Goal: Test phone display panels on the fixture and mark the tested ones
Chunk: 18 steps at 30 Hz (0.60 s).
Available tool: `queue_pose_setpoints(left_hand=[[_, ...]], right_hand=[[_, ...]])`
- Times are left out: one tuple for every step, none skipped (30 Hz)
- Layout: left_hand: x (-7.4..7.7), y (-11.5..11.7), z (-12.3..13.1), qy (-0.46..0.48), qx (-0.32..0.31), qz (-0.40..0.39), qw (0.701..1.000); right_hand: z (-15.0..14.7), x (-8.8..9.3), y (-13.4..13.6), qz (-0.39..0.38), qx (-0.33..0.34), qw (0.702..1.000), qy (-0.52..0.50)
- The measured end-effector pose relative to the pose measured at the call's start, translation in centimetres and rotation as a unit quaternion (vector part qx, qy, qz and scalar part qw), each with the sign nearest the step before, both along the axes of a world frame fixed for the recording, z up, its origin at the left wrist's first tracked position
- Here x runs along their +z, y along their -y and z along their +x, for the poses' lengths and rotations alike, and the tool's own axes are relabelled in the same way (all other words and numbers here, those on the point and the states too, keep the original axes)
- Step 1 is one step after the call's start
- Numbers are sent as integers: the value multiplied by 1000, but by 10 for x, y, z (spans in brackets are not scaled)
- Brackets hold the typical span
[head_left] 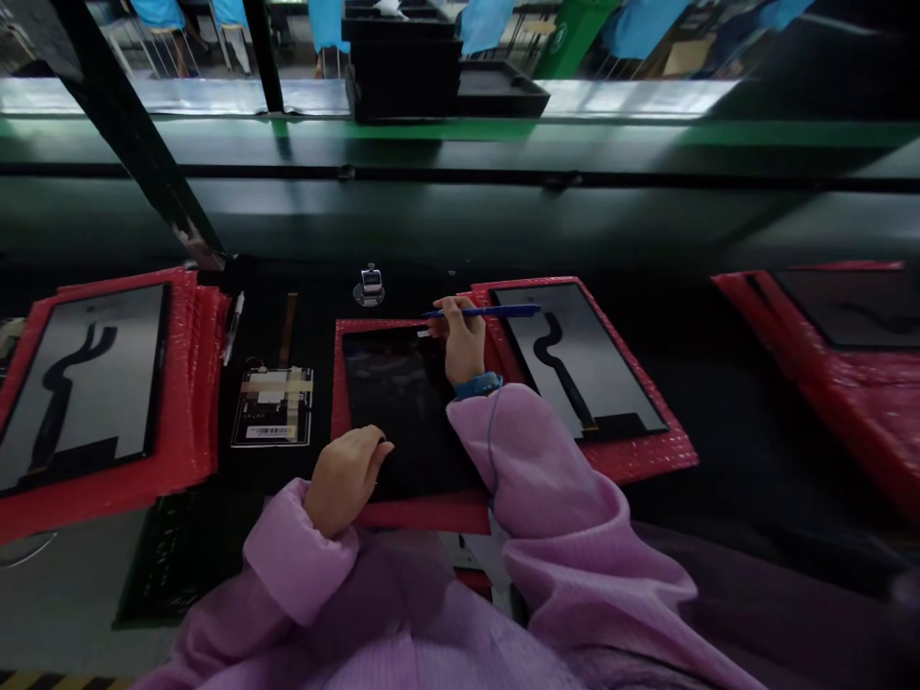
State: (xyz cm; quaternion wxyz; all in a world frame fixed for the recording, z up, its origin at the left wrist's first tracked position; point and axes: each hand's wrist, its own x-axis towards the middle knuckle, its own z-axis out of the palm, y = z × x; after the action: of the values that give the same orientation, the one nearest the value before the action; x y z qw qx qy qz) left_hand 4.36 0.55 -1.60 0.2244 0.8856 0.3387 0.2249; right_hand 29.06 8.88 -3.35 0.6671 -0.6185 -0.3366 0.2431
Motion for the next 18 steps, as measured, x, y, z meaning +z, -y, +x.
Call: queue_pose_setpoints(left_hand=[[0,0,-3,-1,6,-10,1000],[1,0,-5,-4,13,-22,1000],[1,-1,-8,-5,18,-34,999],[1,-1,-10,-6,24,-44,999],[1,-1,-12,-5,28,-51,998],[1,-1,-13,-4,30,-54,998],[1,-1,-13,-5,30,-54,998],[1,-1,-13,-6,29,-53,998],[2,0,-13,-9,30,-52,998],[2,0,-12,-11,30,-51,998],[2,0,-12,-12,31,-50,998],[3,0,-11,-13,31,-49,998],[4,0,-10,-12,32,-48,998],[4,0,-10,-12,32,-45,998],[5,0,-10,-12,33,-43,998],[5,0,-10,-12,33,-41,999],[5,0,-10,-11,32,-38,999],[6,0,-10,-9,31,-35,999]], right_hand=[[-2,-1,1,-2,7,1000,4],[-4,-1,2,-4,14,1000,11],[-6,-2,4,-7,21,1000,19],[-7,-2,4,-11,25,999,30],[-7,-2,5,-16,23,999,43],[-5,-1,6,-21,15,998,57],[-4,0,6,-27,2,997,72],[-1,0,6,-33,-12,996,88],[1,1,5,-40,-26,994,103],[3,1,5,-47,-36,991,118],[4,1,5,-56,-41,989,131],[5,2,5,-64,-44,987,142],[5,2,6,-71,-45,985,151],[5,2,6,-78,-46,983,158],[5,2,6,-83,-46,982,163],[4,2,6,-87,-44,981,168],[3,2,6,-90,-41,980,172],[3,3,7,-93,-37,979,176]])
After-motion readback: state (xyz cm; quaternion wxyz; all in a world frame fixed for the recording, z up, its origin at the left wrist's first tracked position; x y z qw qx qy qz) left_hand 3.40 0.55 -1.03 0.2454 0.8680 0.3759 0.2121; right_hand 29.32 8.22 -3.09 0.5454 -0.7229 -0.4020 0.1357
